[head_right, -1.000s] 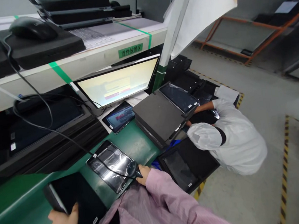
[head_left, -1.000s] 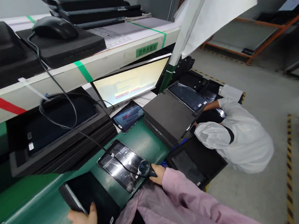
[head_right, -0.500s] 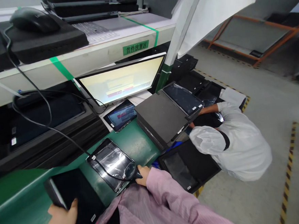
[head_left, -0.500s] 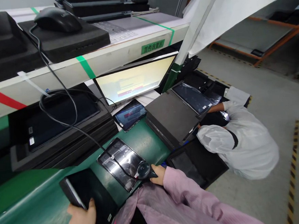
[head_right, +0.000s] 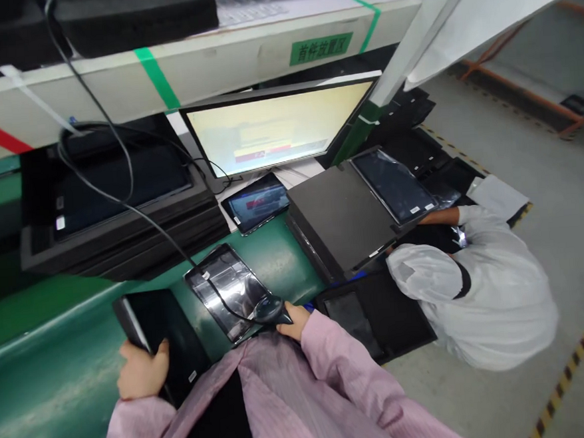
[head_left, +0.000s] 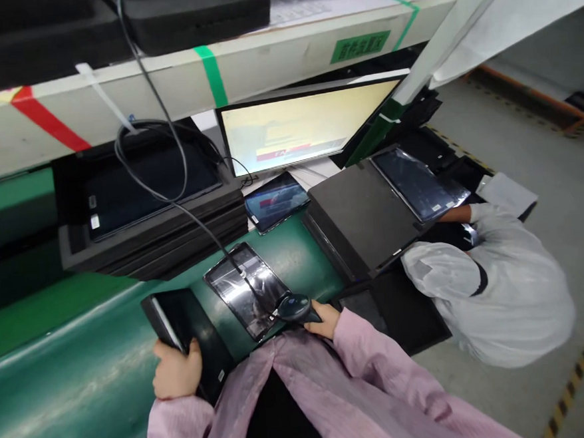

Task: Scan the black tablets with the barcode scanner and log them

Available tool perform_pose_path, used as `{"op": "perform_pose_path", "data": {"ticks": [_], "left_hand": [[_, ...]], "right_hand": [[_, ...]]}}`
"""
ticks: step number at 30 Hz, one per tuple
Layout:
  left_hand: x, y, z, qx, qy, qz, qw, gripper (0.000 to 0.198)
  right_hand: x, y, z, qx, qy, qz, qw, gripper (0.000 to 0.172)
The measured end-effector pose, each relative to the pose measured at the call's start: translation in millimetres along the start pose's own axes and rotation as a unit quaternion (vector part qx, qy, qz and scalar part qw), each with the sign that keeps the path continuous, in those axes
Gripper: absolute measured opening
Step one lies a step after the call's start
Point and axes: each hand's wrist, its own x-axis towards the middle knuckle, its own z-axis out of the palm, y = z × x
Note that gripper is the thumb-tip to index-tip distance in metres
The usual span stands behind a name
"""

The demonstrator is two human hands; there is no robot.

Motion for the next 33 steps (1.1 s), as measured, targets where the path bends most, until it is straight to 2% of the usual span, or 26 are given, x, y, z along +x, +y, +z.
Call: {"op": "perform_pose_path", "data": {"ticks": [7, 12, 17, 25, 33], "left_hand": [[5, -7, 4.6, -0.014, 0.012, -0.003, 1.000, 0.077], [6, -9, 3.7, -0.029, 0.016, 0.004, 0.999, 0.077], [4, -7, 0.1, -0.019, -0.014, 0.008, 1.000, 0.077], [1, -4, -1.9, -0.008, -0.023, 0.008, 1.000, 0.078], [-2, 1, -5.2, -0.006, -0.003, 0.002, 1.000, 0.073]], "right_hand": [[-2, -8, -4, 0.009, -0.028, 0.005, 1.000, 0.050], [0, -9, -1, -0.014, -0.015, 0.006, 1.000, 0.051], [2, -9, 1, -0.027, -0.001, 0.008, 1.000, 0.052], [4, -8, 7, -0.043, 0.011, 0.021, 0.999, 0.048], [7, -4, 11, -0.063, 0.004, 0.047, 0.997, 0.051]]}}
